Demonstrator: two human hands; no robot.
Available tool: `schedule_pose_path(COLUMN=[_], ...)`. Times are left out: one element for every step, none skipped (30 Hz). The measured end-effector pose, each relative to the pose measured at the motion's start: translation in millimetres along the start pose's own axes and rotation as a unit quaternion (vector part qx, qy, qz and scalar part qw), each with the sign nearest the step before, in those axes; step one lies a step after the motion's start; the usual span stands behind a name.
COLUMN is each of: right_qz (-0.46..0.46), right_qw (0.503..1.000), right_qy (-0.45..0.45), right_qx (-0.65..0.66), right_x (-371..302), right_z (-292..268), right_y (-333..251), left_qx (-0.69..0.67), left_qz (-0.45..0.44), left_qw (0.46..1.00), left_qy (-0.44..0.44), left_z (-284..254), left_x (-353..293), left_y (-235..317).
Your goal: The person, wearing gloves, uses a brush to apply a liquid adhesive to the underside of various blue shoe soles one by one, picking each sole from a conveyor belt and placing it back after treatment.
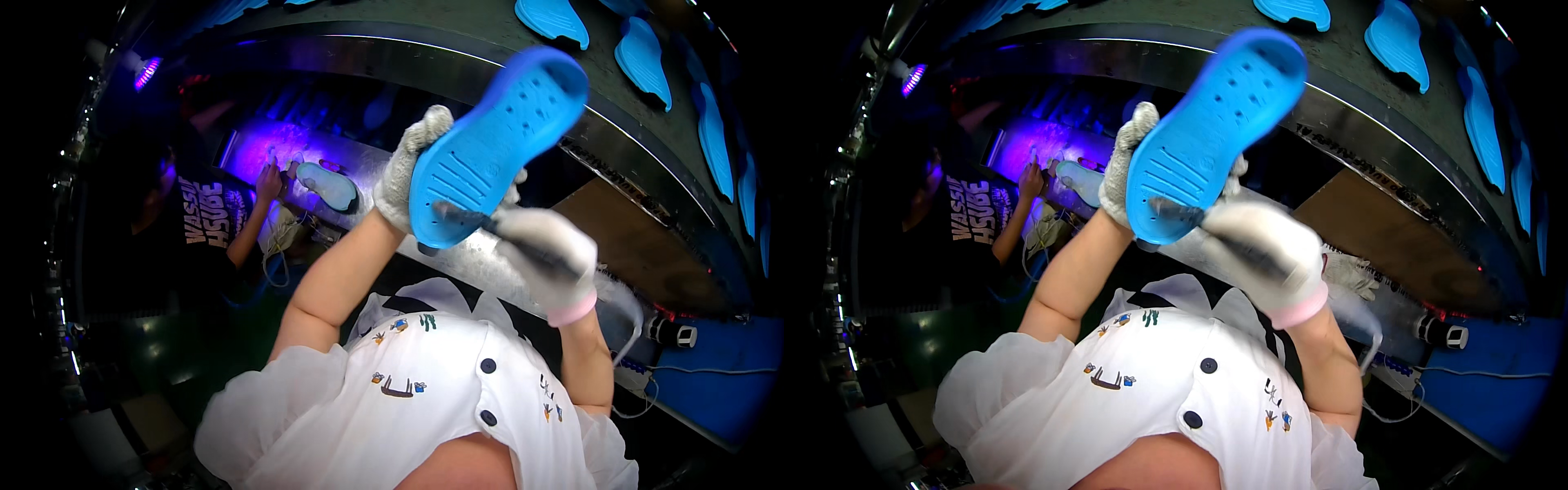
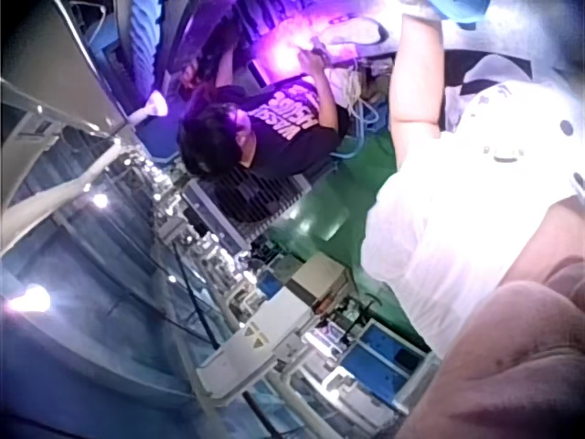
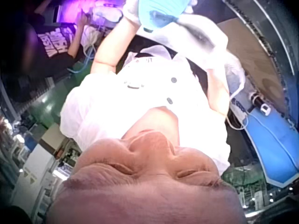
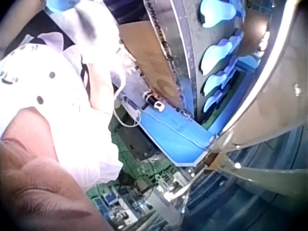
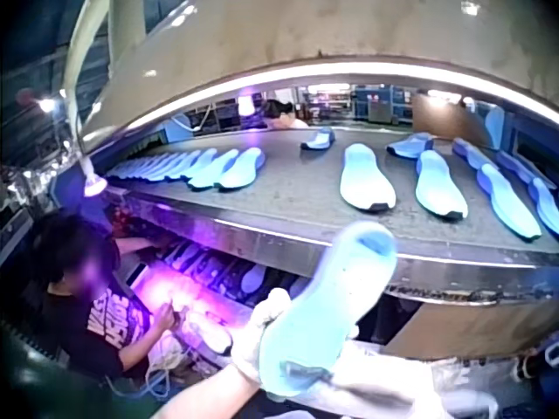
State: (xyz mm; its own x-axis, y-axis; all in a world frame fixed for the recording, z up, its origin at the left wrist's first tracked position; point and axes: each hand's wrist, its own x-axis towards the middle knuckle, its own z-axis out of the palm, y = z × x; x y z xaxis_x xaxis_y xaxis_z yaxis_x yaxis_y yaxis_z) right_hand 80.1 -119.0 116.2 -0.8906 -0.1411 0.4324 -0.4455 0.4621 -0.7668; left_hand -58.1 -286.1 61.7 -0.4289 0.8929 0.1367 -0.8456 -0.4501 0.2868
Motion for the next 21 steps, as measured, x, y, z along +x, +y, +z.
schedule_pose_path(right_qz=[-0.131,-0.121,-0.138,-0.119,-0.101,-0.097,-0.096,-0.079,-0.063,-0.11,-0.137,-0.104,-0.068,-0.071,-0.073,-0.074,-0.097,-0.105,-0.109,-0.115,-0.106], right_qw=[0.981,0.944,0.918,0.938,0.955,0.982,0.991,0.983,0.967,0.939,0.931,0.953,0.971,0.982,0.989,0.983,0.972,0.959,0.944,0.942,0.952], right_qy=[-0.079,-0.177,-0.228,-0.212,-0.196,-0.123,-0.051,-0.113,-0.174,-0.198,-0.188,-0.173,-0.158,-0.112,-0.066,-0.075,-0.098,-0.124,-0.149,-0.144,-0.121], right_qx=[-0.122,-0.249,-0.293,-0.245,-0.2,-0.105,-0.073,-0.123,-0.173,-0.258,-0.282,-0.225,-0.165,-0.136,-0.106,-0.149,-0.188,-0.233,-0.275,-0.28,-0.26], right_x=[3,6,8,11,15,17,21,20,17,11,10,10,9,12,14,15,13,9,5,5,7], right_z=[-5,-5,-4,-4,-5,-3,6,3,2,9,13,10,7,7,7,5,7,8,7,4,0], right_y=[2,-20,-26,-28,-27,-16,-3,-7,-15,-19,-28,-30,-30,-22,-11,-4,-6,-17,-28,-32,-29], left_qx=[0.006,0.098,0.194,0.222,0.25,0.29,0.332,0.374,0.425,0.475,0.484,0.424,0.43,0.436,0.442,0.447,0.446,0.445,0.442,0.421,0.38], left_qz=[-0.042,-0.014,0.003,-0.038,-0.076,-0.066,-0.048,-0.03,-0.048,-0.068,-0.058,-0.143,-0.121,-0.099,-0.077,-0.053,-0.07,-0.087,-0.108,-0.081,-0.11], left_qw=[0.999,0.994,0.974,0.962,0.947,0.943,0.936,0.925,0.901,0.875,0.872,0.883,0.885,0.887,0.888,0.892,0.89,0.888,0.886,0.899,0.907], left_qy=[-0.005,0.055,0.117,0.155,0.188,0.149,0.108,0.069,0.071,0.069,0.048,0.143,0.129,0.115,0.101,0.045,0.061,0.076,0.093,0.085,0.143], left_z=[-3,-6,-9,1,11,5,-1,-4,-5,-6,-7,-3,-2,-2,-3,-5,-6,-4,-1,3,11], left_x=[-2,-3,-2,0,4,7,11,13,12,14,15,20,17,14,11,14,14,14,12,12,12], left_y=[10,16,24,26,27,27,30,32,36,40,41,41,41,41,40,44,46,47,47,46,45])
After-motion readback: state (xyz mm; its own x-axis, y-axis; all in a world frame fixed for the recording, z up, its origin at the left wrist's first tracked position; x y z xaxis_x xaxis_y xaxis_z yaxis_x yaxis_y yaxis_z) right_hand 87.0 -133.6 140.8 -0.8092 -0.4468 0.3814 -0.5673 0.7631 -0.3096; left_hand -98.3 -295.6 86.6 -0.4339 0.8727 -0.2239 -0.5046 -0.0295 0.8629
